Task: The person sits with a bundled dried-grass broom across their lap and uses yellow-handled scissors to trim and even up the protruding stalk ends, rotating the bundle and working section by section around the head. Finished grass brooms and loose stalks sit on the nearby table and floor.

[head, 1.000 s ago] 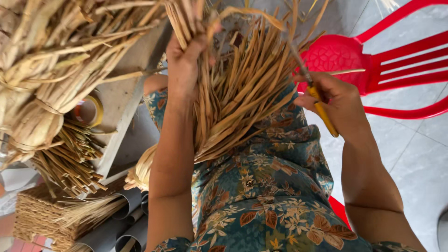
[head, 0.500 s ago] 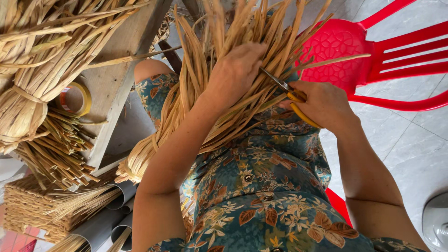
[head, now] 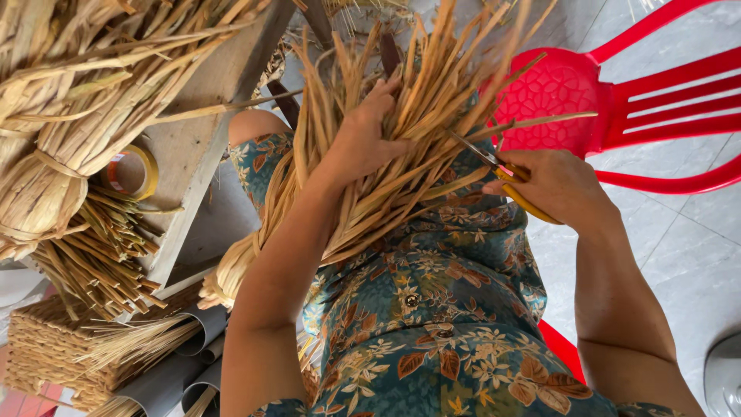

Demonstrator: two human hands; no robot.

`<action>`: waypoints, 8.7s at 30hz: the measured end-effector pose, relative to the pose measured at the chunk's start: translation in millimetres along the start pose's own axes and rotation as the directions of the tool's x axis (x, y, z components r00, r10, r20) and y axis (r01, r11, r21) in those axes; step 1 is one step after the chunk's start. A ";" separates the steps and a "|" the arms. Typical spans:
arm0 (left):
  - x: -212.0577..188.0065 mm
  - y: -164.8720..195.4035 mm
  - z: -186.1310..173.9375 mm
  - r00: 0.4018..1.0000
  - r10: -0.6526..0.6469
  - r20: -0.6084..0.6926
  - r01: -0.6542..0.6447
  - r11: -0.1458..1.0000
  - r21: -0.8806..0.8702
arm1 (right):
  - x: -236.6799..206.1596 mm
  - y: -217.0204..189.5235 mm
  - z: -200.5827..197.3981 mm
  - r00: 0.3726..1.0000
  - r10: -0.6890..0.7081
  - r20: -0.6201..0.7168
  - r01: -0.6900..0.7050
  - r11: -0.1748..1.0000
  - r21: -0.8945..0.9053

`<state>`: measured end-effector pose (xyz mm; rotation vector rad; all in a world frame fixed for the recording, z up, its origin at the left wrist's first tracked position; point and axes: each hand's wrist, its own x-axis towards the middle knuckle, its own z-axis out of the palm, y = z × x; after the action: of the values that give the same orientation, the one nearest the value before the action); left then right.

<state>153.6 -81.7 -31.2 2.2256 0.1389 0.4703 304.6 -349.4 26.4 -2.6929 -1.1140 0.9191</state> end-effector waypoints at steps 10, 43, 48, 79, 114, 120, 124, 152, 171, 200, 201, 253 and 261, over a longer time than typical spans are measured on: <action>-36.6 11.1 -72.7 0.925 -0.309 0.222 0.351 0.469 -0.810 | 1.0 -17.6 6.8 0.994 -0.095 0.053 0.093 0.995 0.047; -42.6 19.1 -70.6 0.942 -0.325 0.085 0.168 0.237 -0.957 | -9.1 -69.4 7.2 0.865 -0.360 -0.350 0.498 0.529 0.687; -40.2 16.3 -67.3 0.925 -0.366 0.105 0.276 0.454 -0.847 | -17.9 -78.9 5.8 0.919 -0.284 -0.272 0.390 0.570 0.723; -39.0 10.2 -55.0 0.902 -0.430 0.038 0.273 0.499 -0.823 | -2.2 -75.9 29.0 0.911 -0.412 -0.030 0.196 0.368 0.909; -35.3 8.8 -46.0 0.913 -0.407 0.015 0.261 0.557 -0.789 | 10.3 -97.1 37.5 0.940 -0.267 -0.211 0.327 0.532 0.781; -35.0 11.5 -48.9 0.905 -0.425 -0.016 0.251 0.565 -0.786 | 11.1 -82.8 37.5 0.946 -0.142 -0.290 0.322 0.316 0.892; -34.7 10.7 -50.3 0.904 -0.426 -0.023 0.252 0.577 -0.777 | 10.8 -61.2 28.7 0.897 -0.185 -0.402 0.441 0.294 0.848; -28.3 -5.7 -25.0 0.938 -0.284 -0.200 0.025 0.631 -0.775 | -10.0 -92.4 21.1 0.874 -0.257 -0.413 0.472 0.653 0.592; -40.2 0.2 -49.0 0.887 -0.401 -0.229 0.045 0.569 -0.821 | 2.1 -76.1 24.3 0.894 -0.208 -0.397 0.437 0.593 0.676; -85.2 28.7 -75.0 0.809 -0.422 -0.410 -0.121 0.564 -0.817 | -26.4 -63.6 9.5 0.837 -0.302 -0.457 0.535 0.632 0.562; -85.9 28.0 -78.4 0.807 -0.416 -0.420 -0.133 0.564 -0.815 | -27.8 -62.2 6.4 0.858 -0.299 -0.418 0.503 0.659 0.559; -84.6 18.8 -89.0 0.795 -0.521 -0.310 -0.125 0.360 -0.925 | -12.6 -60.3 30.3 0.942 -0.198 -0.271 0.334 0.480 0.811; -92.1 21.7 -95.8 0.750 -0.484 -0.451 -0.130 0.561 -0.818 | -12.5 -62.2 35.1 0.918 -0.307 -0.252 0.393 0.788 0.474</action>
<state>30.9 -50.1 14.6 1.0168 0.4308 0.9443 239.8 -317.3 22.3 -1.9959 -1.0896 0.7762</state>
